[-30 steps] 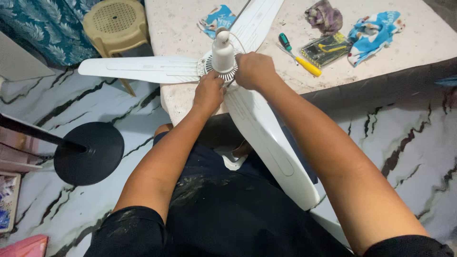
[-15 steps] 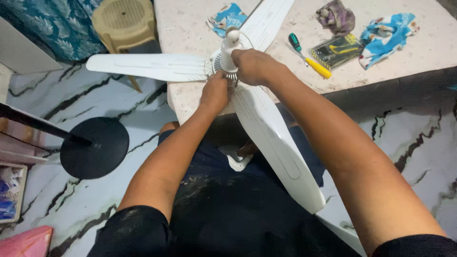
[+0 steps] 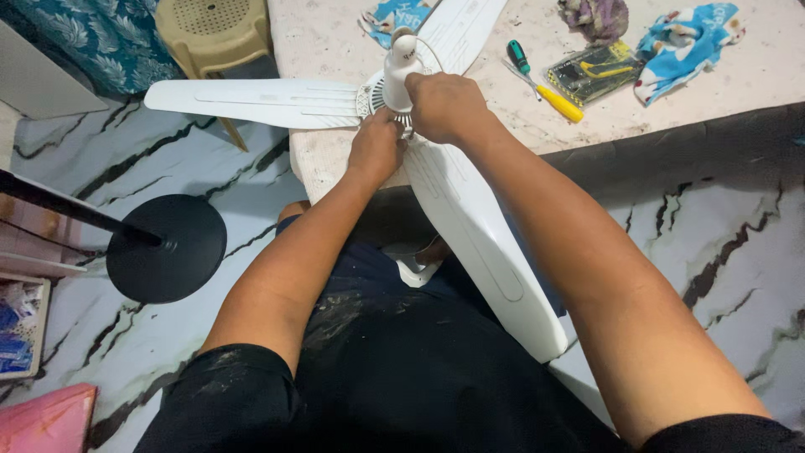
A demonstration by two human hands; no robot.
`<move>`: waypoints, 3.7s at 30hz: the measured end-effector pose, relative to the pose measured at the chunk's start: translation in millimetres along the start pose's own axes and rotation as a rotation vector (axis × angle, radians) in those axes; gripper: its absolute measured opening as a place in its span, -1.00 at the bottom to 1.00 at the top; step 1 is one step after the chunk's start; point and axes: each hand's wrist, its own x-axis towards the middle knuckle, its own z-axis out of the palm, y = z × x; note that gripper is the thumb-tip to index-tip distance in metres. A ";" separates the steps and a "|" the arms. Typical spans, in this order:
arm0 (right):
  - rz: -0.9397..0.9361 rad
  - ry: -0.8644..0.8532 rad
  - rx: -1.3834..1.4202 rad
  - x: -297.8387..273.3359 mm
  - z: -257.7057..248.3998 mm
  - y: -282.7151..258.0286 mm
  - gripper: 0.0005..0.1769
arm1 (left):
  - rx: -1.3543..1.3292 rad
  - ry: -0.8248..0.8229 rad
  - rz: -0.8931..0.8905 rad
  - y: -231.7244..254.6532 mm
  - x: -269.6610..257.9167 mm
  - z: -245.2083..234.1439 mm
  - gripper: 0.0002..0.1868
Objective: The person attaches a white fan blade to the fan hub using a screwdriver. They align the blade, insert screws, and tighten them to secure the blade to the hub.
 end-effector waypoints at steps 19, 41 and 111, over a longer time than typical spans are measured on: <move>-0.047 -0.247 -0.051 13.4 -13.1 -25.6 -0.54 | -0.104 -0.047 -0.180 0.3 2.4 -1.5 -0.73; 0.059 -0.101 -0.054 17.5 3.2 -7.1 -0.67 | -0.056 -0.021 -0.046 -3.8 -1.7 2.1 -0.81; 0.110 0.071 0.114 -35.5 15.4 -16.0 -0.78 | -0.227 0.096 -0.027 -38.4 -3.7 7.1 -0.80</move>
